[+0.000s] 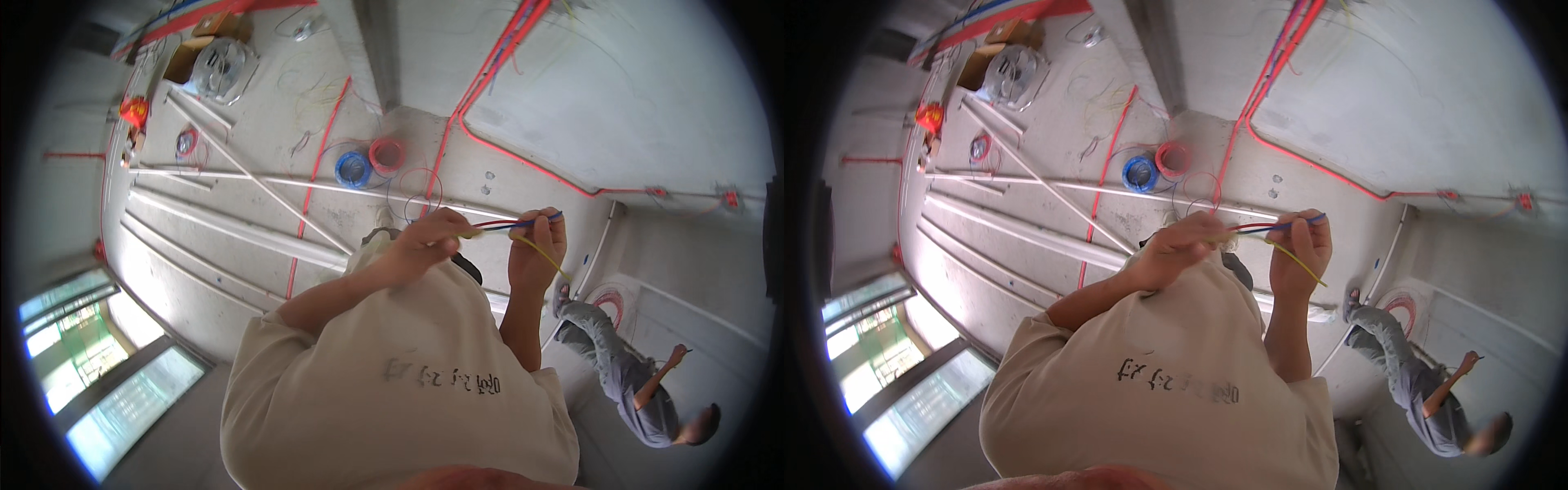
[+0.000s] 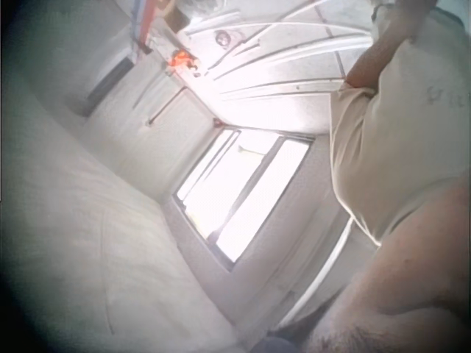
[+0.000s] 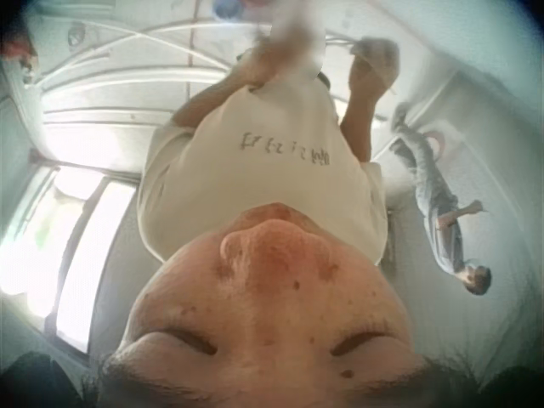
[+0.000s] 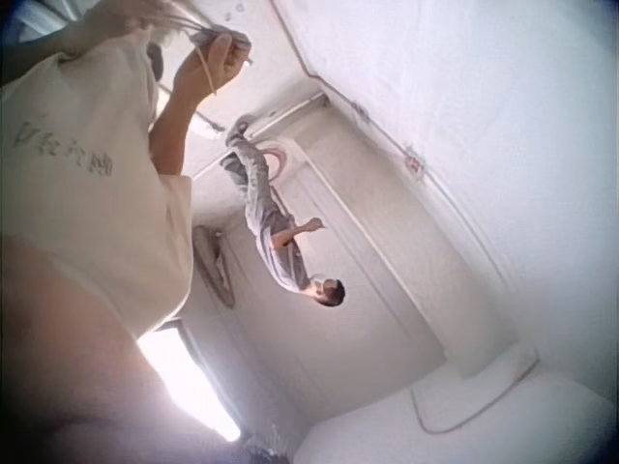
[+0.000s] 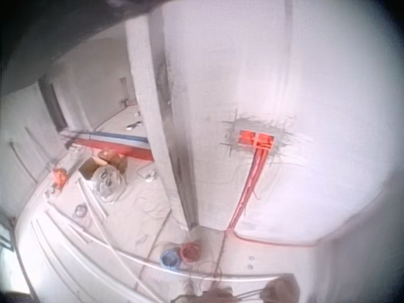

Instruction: The person works on electrical wiring at a ceiling junction box, stripping wire ends, twisting conductors together, and wrapping connections with electrical tape. They repeatedly pull, align, and secure multiple colored wires into the red junction box while another worker is visible nearby.

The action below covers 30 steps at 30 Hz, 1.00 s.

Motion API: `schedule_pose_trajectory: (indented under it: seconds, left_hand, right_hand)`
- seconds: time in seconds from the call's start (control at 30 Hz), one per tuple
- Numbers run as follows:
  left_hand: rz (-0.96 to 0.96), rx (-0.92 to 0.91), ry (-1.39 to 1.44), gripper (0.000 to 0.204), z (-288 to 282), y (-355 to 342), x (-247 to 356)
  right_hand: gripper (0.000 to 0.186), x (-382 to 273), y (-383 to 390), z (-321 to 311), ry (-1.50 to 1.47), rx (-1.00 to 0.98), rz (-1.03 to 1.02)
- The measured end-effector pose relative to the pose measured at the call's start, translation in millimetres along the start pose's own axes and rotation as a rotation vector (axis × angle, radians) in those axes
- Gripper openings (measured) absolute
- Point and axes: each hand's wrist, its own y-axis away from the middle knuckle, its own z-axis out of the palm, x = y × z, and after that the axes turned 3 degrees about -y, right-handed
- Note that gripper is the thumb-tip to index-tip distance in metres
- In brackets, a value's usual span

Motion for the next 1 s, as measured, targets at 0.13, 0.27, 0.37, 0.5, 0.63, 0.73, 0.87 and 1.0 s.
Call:
schedule_pose_trajectory:
  seconds: [0.13,0.27,0.37,0.5,0.63,0.73,0.87,1.0]
  left_hand:
    - [-0.014,-0.028,-0.321,0.016,12,16,18]
    - [-0.059,-0.027,-0.390,0.013,1,8,31]
    - [0.062,0.000,-0.456,0.014,-2,2,18]
    - [0.183,-0.064,-0.698,0.017,-8,1,23]
    - [0.259,-0.044,-0.657,0.017,-17,-4,23]
    - [-0.001,0.166,-0.251,0.022,-55,4,12]
    - [-0.211,0.712,-0.173,0.024,-123,8,49]
    - [-0.062,0.888,0.256,0.026,-138,29,83]
  right_hand:
    - [0.012,-7,12,28,-0.052,-0.106,0.063]
    - [0.013,-7,11,50,-0.043,-0.180,0.061]
    - [0.014,-4,3,41,0.068,-0.172,0.024]
    - [0.008,-16,6,54,0.449,-0.064,-0.133]
    - [0.010,-30,4,61,0.625,-0.074,-0.276]
    - [0.013,-64,-20,34,0.695,-0.079,-0.605]
    - [0.013,-160,-47,11,0.884,0.097,-0.761]
    - [0.014,-250,-70,-17,0.694,0.102,-0.787]
